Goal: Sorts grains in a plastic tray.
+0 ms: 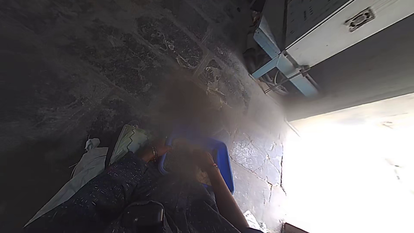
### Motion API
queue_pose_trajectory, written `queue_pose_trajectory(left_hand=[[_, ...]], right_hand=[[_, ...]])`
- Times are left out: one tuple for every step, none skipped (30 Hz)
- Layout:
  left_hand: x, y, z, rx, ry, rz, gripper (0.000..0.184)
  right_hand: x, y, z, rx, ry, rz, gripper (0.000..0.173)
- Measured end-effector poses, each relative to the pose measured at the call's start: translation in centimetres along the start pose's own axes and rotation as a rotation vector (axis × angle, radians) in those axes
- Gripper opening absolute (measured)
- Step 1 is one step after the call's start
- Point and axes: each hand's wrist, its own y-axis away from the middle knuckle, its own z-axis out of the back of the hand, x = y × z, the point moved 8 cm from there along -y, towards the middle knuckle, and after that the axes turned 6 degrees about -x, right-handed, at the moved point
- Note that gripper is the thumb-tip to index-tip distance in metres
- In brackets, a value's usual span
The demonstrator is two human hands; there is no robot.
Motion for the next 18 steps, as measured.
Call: queue_pose_trajectory(left_hand=[[0.01,0.01,-0.03,0.003,0.006,0.002,0.054],[0.05,-0.02,-0.05,0.003,0.013,0.002,0.054],[0.06,-0.01,-0.02,-0.002,0.019,0.001,0.054],[0.02,0.09,0.04,-0.005,0.019,0.004,0.054],[-0.01,0.13,0.07,-0.008,0.019,0.004,0.054],[-0.02,0.13,0.06,-0.009,0.019,0.001,0.054],[-0.01,0.09,0.03,-0.010,0.019,-0.003,0.053],[0.01,0.03,0.00,-0.012,0.024,-0.009,0.053],[0.04,0.01,-0.02,-0.011,0.027,-0.008,0.052],[0.02,0.06,-0.02,-0.009,0.026,-0.003,0.052],[0.03,0.08,-0.02,-0.009,0.021,-0.001,0.052],[0.05,0.06,-0.03,-0.010,0.015,-0.001,0.053],[0.07,0.01,-0.02,-0.012,0.008,-0.002,0.053],[0.06,-0.01,0.01,-0.013,0.000,-0.003,0.053],[0.06,-0.03,0.03,-0.013,0.002,-0.005,0.054],[0.04,-0.08,0.01,-0.014,0.007,-0.008,0.054],[0.03,-0.10,-0.02,-0.012,0.008,-0.008,0.054],[-0.04,-0.02,-0.01,-0.012,0.010,-0.007,0.054]], right_hand=[[-0.05,-0.05,-0.06,0.000,0.004,-0.002,0.041],[-0.09,-0.10,-0.12,-0.003,0.006,-0.001,0.040],[-0.09,-0.12,-0.13,-0.004,0.011,-0.001,0.039],[-0.07,-0.13,-0.14,-0.004,0.014,0.001,0.039],[-0.03,-0.10,-0.11,-0.001,0.016,0.003,0.039],[0.00,-0.07,-0.08,0.001,0.018,0.004,0.039],[-0.03,-0.07,-0.08,0.002,0.016,0.006,0.039],[-0.08,-0.12,-0.11,0.001,0.009,0.010,0.039],[-0.11,-0.14,-0.12,0.003,0.006,0.012,0.039],[-0.09,-0.13,-0.12,0.006,0.007,0.012,0.039],[-0.07,-0.13,-0.13,0.007,0.009,0.008,0.038],[-0.07,-0.12,-0.14,0.005,0.015,0.007,0.038],[-0.05,-0.11,-0.13,0.006,0.018,0.007,0.039],[-0.02,-0.09,-0.10,0.008,0.015,0.008,0.039],[0.00,-0.10,-0.08,0.010,0.004,0.013,0.039],[-0.01,-0.13,-0.07,0.014,-0.001,0.015,0.040],[0.00,-0.14,-0.04,0.013,-0.003,0.016,0.040],[-0.02,-0.15,-0.06,0.014,-0.002,0.012,0.040]])
